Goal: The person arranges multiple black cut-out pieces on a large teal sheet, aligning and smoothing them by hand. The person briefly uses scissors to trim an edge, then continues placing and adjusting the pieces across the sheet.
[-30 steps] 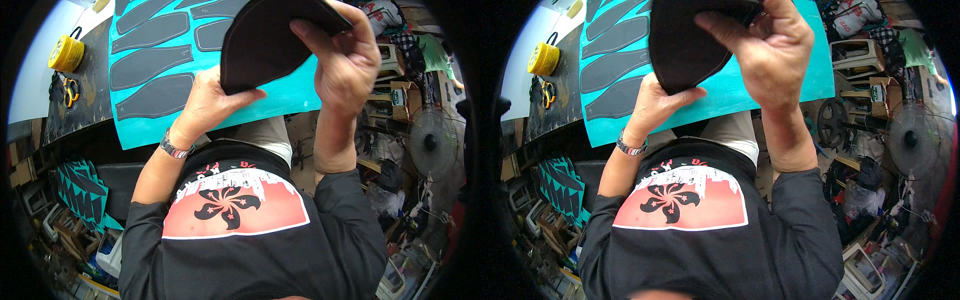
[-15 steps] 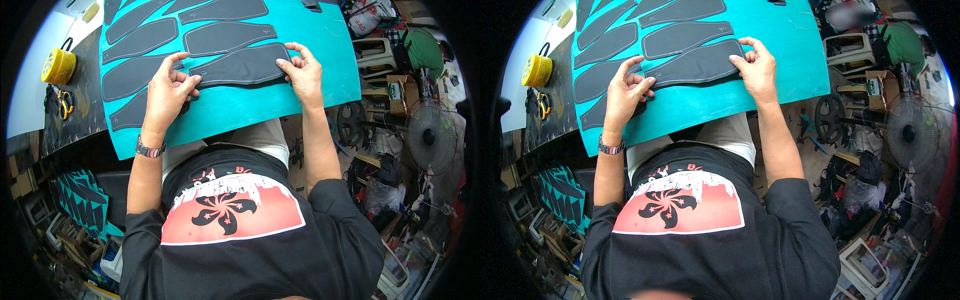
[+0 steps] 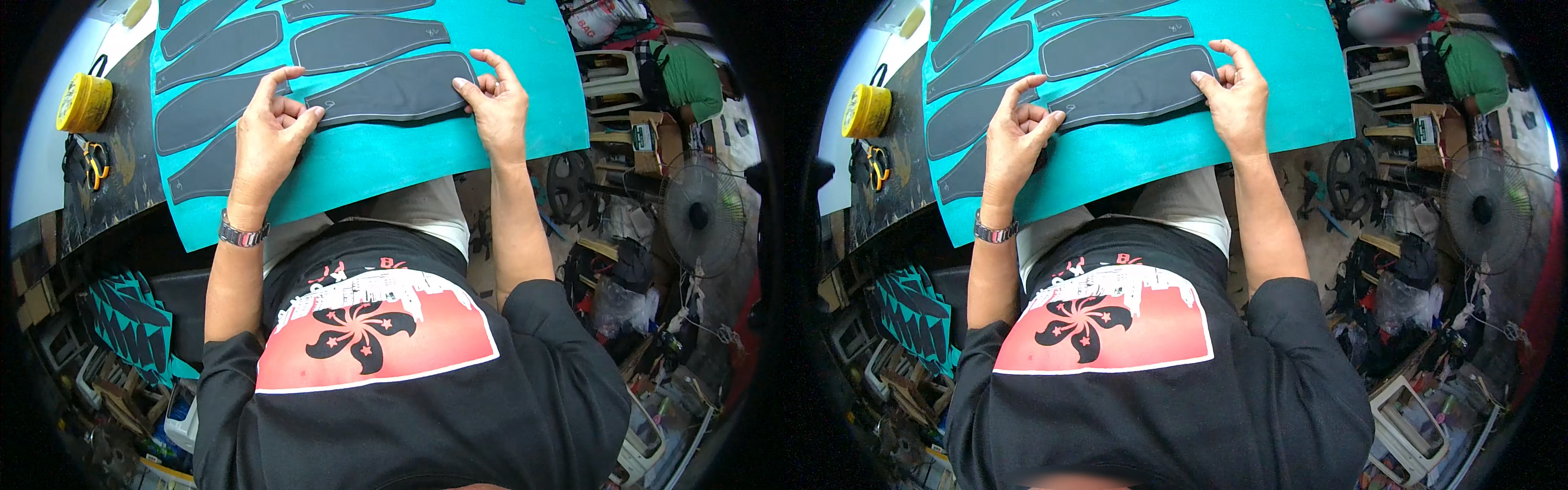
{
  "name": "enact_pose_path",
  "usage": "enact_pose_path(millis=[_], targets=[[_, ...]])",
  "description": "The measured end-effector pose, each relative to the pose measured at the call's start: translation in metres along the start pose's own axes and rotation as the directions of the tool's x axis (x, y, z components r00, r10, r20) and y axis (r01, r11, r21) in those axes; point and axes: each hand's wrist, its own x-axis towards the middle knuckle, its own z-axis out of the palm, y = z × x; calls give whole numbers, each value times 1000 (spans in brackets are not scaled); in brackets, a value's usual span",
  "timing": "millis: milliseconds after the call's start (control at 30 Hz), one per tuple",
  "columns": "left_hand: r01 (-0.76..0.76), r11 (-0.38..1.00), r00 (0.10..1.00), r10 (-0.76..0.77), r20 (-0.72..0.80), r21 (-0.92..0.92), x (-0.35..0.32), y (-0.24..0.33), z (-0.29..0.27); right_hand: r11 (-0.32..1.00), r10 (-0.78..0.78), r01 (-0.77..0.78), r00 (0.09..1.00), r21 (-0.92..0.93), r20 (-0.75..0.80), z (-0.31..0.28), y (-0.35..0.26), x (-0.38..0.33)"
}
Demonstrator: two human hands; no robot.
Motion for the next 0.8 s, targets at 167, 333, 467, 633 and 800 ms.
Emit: enact_pose_path(millis=[167, 333, 467, 633, 800], targets=[[25, 1000, 999, -25, -24, -15, 0, 4, 1, 1000, 20, -20, 1000, -17, -15, 2, -2, 0], [26, 1000, 999, -26, -38, 13, -2, 3, 3, 1000, 14, -15, 999, -21, -33, 2, 0, -1], [-4, 997, 999, 1, -43, -71, -3, 4, 2, 996, 43, -41, 999, 76, -23, 1, -9, 0], [-10, 958, 1000, 2, -29, -287, -3, 15, -6, 966, -132, 121, 991, 230, 32, 0, -44, 27], [-244, 957, 940, 194, -280, -155, 34, 11, -46, 945, -272, 231, 948, 231, 167, 35, -57, 87]])
